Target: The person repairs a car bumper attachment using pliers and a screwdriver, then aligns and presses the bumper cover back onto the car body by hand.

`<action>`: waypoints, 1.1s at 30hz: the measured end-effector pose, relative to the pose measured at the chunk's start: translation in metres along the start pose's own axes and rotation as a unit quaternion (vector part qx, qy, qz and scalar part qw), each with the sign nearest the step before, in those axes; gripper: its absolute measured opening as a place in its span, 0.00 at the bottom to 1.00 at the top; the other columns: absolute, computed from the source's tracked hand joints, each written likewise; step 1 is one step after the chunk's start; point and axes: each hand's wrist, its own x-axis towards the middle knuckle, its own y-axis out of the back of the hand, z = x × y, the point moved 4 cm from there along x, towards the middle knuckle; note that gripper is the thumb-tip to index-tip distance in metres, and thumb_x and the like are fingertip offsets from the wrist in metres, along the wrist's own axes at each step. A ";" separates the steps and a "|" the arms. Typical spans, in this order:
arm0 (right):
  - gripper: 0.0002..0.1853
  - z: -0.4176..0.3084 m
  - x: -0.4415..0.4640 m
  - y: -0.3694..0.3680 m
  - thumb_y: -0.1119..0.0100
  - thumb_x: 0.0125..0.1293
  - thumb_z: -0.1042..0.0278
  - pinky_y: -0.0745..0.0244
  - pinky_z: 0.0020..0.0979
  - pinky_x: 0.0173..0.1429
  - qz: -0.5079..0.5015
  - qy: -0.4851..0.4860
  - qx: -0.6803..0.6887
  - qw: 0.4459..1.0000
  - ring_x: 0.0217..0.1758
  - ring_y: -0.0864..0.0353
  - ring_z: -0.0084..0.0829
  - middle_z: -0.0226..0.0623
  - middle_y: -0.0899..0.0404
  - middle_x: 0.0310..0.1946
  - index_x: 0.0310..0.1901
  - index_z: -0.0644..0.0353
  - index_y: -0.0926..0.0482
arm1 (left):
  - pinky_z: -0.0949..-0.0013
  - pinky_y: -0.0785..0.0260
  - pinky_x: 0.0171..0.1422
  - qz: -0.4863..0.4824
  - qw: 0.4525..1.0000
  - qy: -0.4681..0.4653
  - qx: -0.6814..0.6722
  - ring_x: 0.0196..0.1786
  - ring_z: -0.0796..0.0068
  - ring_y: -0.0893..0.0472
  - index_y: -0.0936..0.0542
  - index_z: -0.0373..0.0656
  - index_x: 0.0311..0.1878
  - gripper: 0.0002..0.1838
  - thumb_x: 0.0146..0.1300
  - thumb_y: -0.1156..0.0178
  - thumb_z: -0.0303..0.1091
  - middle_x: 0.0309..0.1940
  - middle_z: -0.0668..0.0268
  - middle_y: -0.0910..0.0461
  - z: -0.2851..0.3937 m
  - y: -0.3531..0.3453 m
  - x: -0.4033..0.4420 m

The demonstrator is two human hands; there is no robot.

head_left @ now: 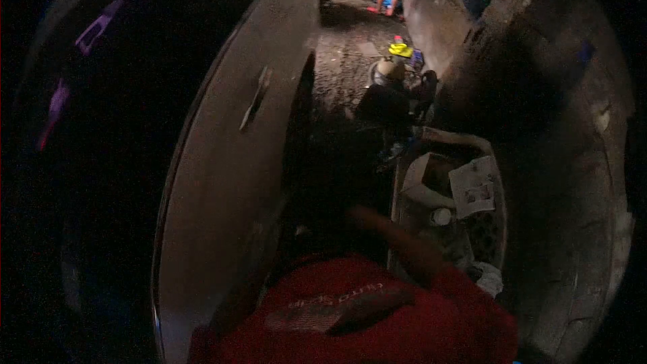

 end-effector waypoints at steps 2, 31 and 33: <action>0.21 0.010 0.035 0.039 0.39 0.77 0.58 0.18 0.50 0.64 -0.048 0.033 -0.036 0.998 0.62 0.14 0.51 0.49 0.13 0.61 0.64 0.60 0.16 | 0.44 0.19 0.60 -0.012 0.996 -0.071 0.045 0.53 0.42 0.12 0.12 0.40 0.58 0.22 0.70 0.37 0.46 0.52 0.47 0.10 0.027 0.059 0.081; 0.23 0.530 0.276 0.460 0.33 0.75 0.50 0.17 0.46 0.61 0.242 -0.403 0.331 0.818 0.53 0.09 0.42 0.50 0.09 0.50 0.60 0.60 0.12 | 0.43 0.18 0.58 -0.122 0.927 -0.201 0.291 0.49 0.43 0.11 0.10 0.42 0.51 0.18 0.69 0.37 0.45 0.51 0.49 0.10 0.162 0.690 0.843; 0.24 0.581 0.310 0.544 0.33 0.75 0.49 0.17 0.46 0.61 0.248 -0.394 0.330 0.821 0.52 0.09 0.42 0.50 0.09 0.49 0.60 0.60 0.11 | 0.43 0.18 0.57 -0.127 0.932 -0.190 0.282 0.48 0.43 0.11 0.09 0.42 0.50 0.18 0.69 0.37 0.45 0.51 0.49 0.10 0.146 0.717 0.875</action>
